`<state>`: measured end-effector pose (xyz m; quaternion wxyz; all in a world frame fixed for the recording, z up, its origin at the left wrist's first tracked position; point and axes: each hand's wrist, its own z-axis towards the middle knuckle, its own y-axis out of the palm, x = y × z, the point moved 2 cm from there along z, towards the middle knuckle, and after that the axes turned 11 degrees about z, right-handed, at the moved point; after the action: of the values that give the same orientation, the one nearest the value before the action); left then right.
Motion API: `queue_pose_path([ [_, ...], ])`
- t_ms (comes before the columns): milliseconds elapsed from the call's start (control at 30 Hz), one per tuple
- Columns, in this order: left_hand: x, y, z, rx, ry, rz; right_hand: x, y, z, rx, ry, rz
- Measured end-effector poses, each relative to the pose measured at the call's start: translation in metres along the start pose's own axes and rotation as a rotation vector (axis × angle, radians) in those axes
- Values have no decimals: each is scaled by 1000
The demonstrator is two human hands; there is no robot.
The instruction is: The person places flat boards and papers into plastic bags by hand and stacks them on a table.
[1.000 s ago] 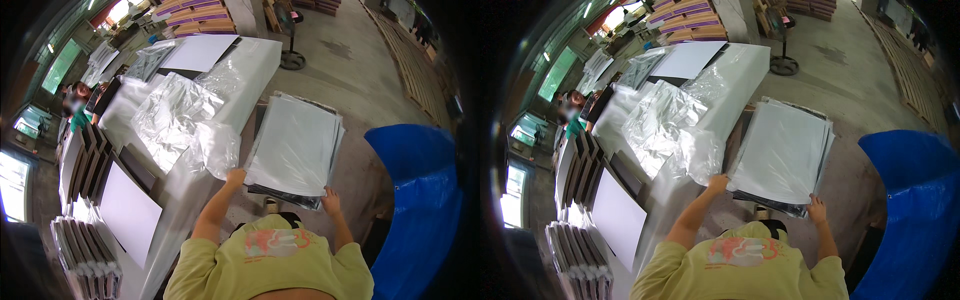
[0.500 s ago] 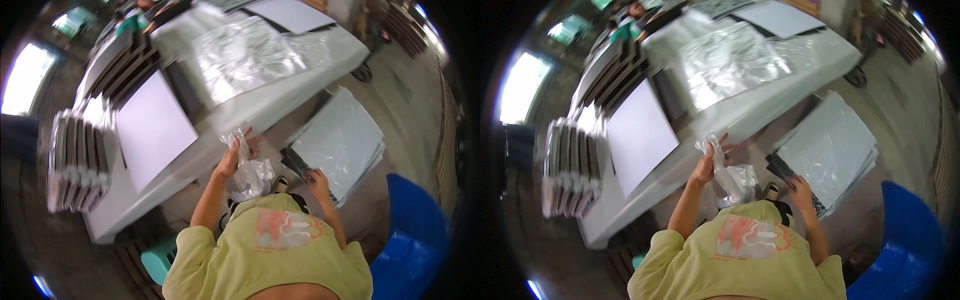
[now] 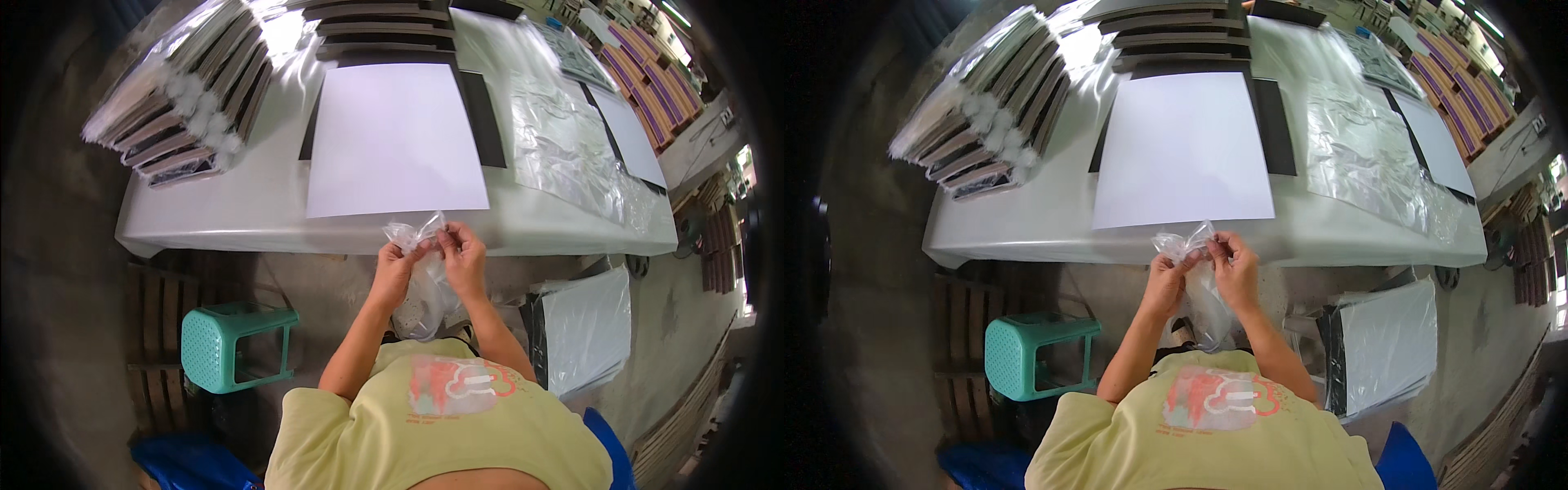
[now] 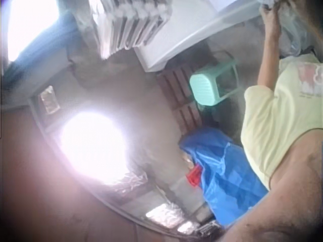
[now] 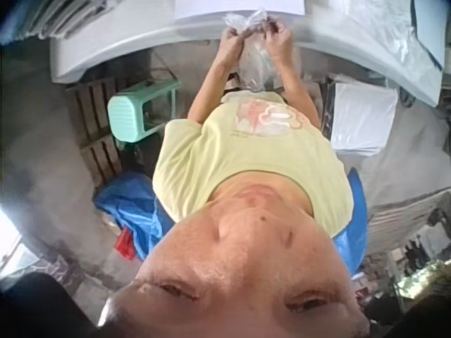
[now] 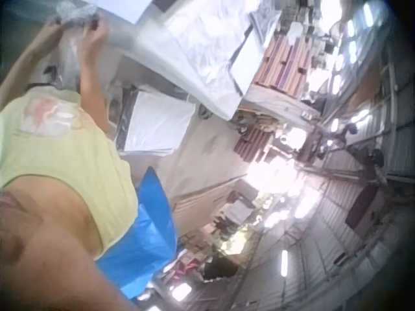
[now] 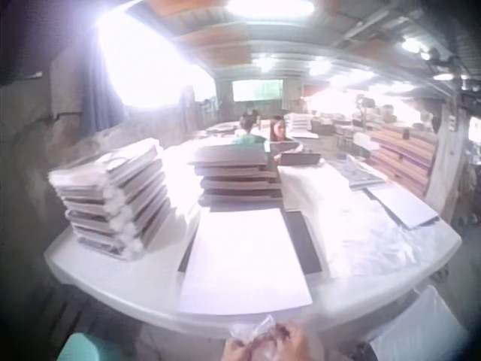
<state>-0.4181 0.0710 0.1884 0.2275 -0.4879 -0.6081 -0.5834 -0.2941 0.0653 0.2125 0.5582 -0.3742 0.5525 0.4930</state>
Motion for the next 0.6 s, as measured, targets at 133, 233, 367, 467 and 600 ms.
queue_pose_path([
  [133, 17, -44, -4, 147, 137, -47, -4, 35, -2, 15, -27, -25],
  [233, 33, -65, -4, 96, 115, 105, -3, 50, 3, -25, -74, 155],
  [367, 69, -60, -12, -42, 34, 326, -9, 67, 8, -142, -122, 142],
  [467, 67, -61, -13, -132, -97, 281, -22, 70, 2, -291, -340, -404],
  [600, 55, -68, -7, -98, -150, 238, -30, 92, -6, -143, -473, -638],
])
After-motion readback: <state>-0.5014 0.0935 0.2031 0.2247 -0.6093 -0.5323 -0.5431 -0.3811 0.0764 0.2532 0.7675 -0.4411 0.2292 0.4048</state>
